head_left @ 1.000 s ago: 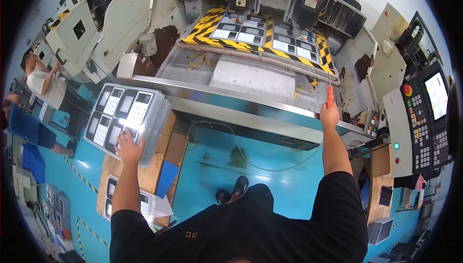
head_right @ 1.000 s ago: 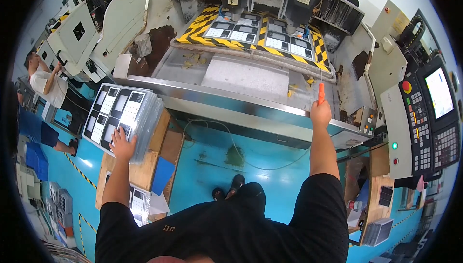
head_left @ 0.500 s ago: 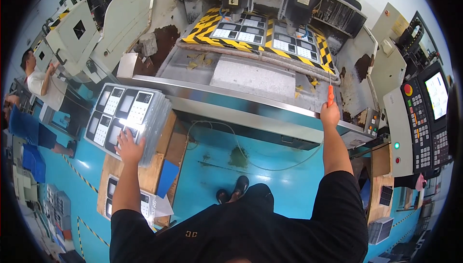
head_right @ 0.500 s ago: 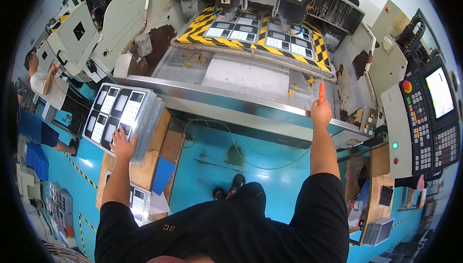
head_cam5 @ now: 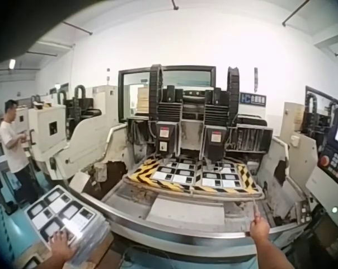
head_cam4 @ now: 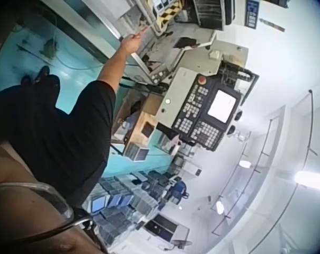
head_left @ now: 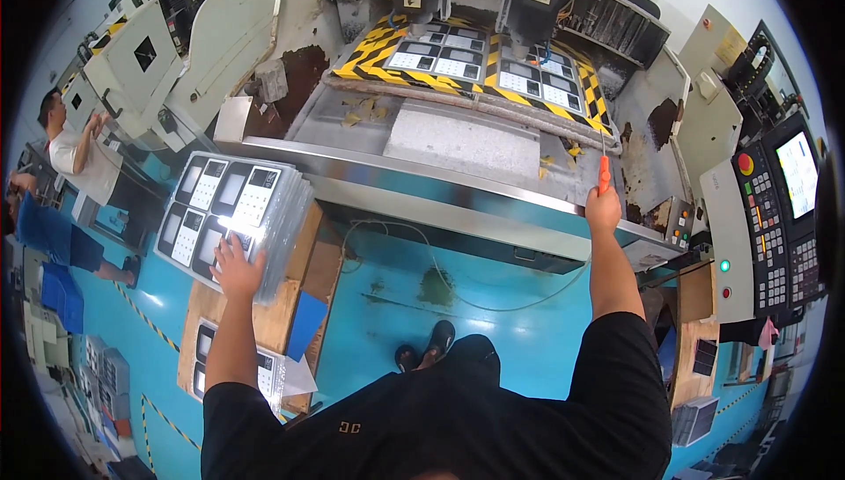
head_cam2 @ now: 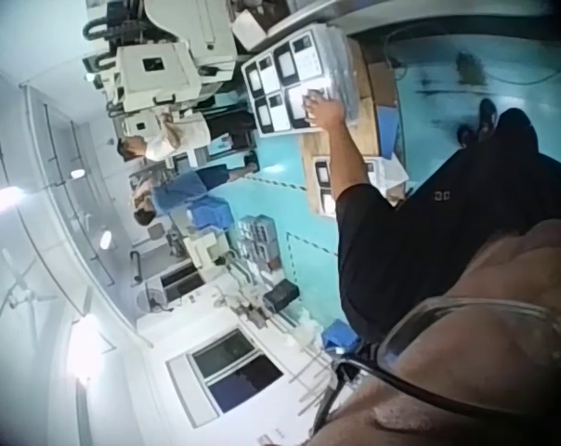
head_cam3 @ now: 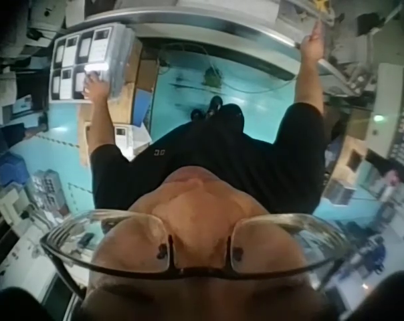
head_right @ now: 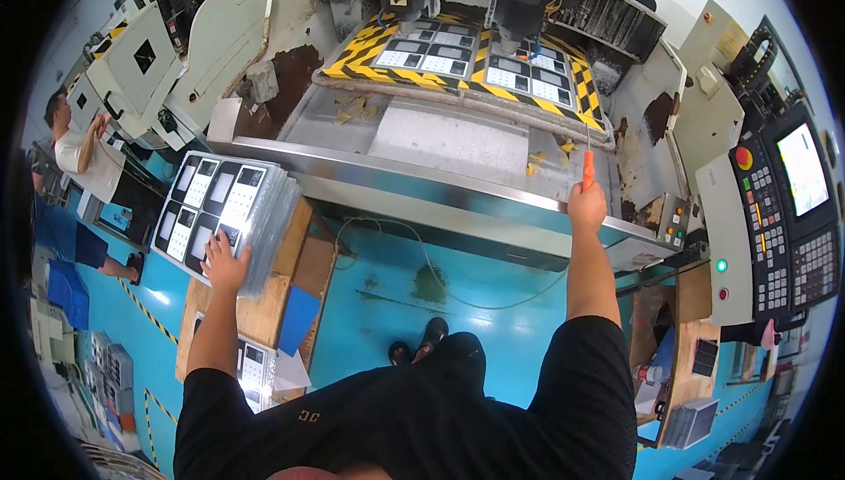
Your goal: The person sprays a machine bed with an air gun, peels a plastic film from a panel, and measures a panel with a dial caliper. They then place the panel on a stack and press buttons on the machine's control console.
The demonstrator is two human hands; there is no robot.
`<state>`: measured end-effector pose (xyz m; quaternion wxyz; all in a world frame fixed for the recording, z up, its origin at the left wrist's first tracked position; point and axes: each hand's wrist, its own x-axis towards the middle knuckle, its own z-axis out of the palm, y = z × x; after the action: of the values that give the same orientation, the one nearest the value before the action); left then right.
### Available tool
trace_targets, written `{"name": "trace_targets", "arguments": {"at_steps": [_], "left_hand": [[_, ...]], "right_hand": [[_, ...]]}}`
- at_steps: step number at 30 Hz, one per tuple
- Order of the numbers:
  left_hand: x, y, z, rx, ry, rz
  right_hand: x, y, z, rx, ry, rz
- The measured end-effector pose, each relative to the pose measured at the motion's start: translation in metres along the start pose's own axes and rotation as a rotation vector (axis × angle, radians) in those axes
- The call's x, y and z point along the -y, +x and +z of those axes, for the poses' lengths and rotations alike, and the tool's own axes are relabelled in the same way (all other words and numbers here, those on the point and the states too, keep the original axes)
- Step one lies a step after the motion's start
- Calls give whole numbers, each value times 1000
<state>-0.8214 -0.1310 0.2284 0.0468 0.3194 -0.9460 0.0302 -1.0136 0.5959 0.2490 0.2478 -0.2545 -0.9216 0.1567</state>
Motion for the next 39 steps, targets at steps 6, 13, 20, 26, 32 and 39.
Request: {"name": "trace_targets", "arguments": {"at_steps": [6,13,20,26,32,39], "left_hand": [[1,1,1,5,0,-3],[-1,1,-1,18,4,-5],[-1,-1,-1,13,3,-5],[-3,1,-5,8,2,-1],[-5,4,-9,7,11,1],[-6,8,-12,5,18,9]], "right_hand": [[1,-2,2,8,-1,19],[0,0,1,-3,-12,6],[1,-1,-1,8,-13,12],[1,2,-1,-11,-9,-3],[4,8,-3,8,-7,4],[9,15,-6,13,-24,4]]}}
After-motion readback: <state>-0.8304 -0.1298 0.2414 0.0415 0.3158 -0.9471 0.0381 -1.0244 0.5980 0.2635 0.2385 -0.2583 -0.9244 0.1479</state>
